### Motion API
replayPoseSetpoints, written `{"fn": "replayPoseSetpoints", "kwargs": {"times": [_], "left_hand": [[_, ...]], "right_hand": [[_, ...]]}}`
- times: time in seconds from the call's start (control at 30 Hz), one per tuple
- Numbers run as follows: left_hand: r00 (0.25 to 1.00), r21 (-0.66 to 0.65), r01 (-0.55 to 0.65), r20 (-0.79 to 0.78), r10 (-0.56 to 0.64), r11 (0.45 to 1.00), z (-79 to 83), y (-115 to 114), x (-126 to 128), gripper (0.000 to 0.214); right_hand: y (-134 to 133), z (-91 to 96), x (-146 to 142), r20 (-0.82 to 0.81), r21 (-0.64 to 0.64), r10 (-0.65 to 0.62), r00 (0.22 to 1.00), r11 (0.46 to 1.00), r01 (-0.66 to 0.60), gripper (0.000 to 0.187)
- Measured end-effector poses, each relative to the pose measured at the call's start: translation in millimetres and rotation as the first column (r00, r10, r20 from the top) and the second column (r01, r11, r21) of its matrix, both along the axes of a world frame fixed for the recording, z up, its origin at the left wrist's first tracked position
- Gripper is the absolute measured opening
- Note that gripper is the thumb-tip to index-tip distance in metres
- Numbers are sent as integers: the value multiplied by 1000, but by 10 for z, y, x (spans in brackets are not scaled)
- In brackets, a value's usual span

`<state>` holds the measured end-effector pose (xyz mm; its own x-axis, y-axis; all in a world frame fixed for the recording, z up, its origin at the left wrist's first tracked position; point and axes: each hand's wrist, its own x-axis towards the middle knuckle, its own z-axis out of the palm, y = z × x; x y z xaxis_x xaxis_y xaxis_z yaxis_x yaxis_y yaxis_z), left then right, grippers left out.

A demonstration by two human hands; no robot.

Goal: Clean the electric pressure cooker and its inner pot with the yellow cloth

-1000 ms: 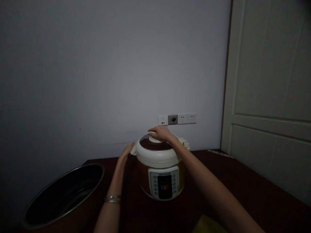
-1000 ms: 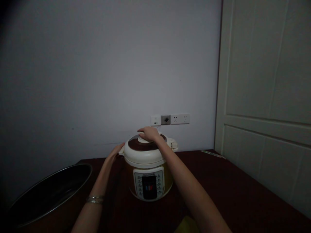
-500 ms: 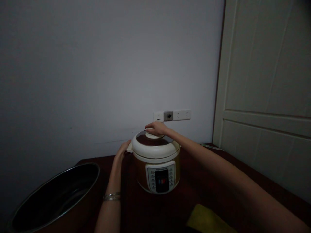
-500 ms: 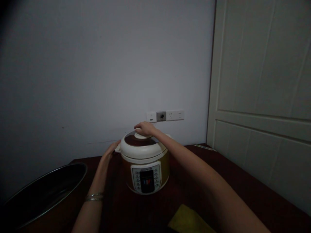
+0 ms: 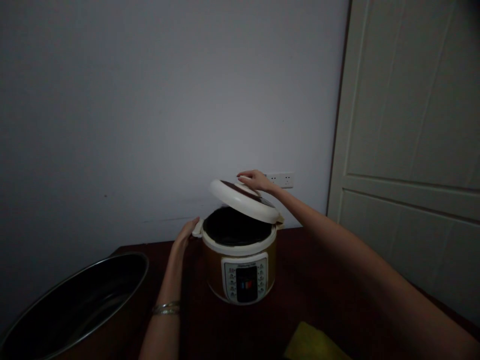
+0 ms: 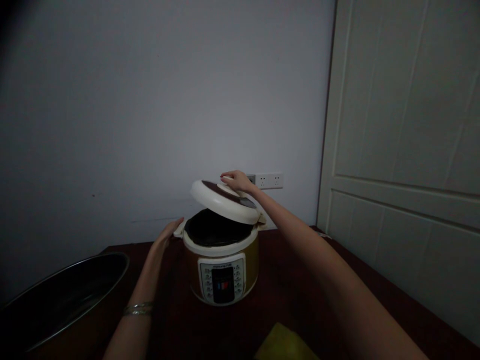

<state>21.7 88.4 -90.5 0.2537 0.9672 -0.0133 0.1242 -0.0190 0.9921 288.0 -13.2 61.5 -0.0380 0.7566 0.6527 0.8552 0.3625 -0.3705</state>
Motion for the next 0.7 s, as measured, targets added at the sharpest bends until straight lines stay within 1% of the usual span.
{"fn": "replayPoseSetpoints", "kwargs": {"times": [0.13,0.23,0.33,0.5,0.6,0.7], "left_hand": [[999,-7,5,33,-5,1000,-22,46,-1,35],[999,-3,-4,36,4,1000,-35,77,0,36],[999,3,-11,34,10,1000,-50,98,-5,36],[1000,0,-15,27,15,1000,-76,127,-16,37],[999,5,-9,36,9,1000,-90,142,-17,38],[999,10,1,40,-1,1000,-102,151,-17,37]], "right_hand": [[-94,94,259,-208,75,-46,977,995,63,35],[-198,117,447,-367,137,-67,928,983,125,39],[-318,102,608,-490,190,-44,871,969,155,43],[-485,45,799,-601,244,21,799,957,159,48],[-523,12,889,-646,262,23,763,946,193,47],[-542,-36,991,-671,273,6,741,932,240,43]]}}
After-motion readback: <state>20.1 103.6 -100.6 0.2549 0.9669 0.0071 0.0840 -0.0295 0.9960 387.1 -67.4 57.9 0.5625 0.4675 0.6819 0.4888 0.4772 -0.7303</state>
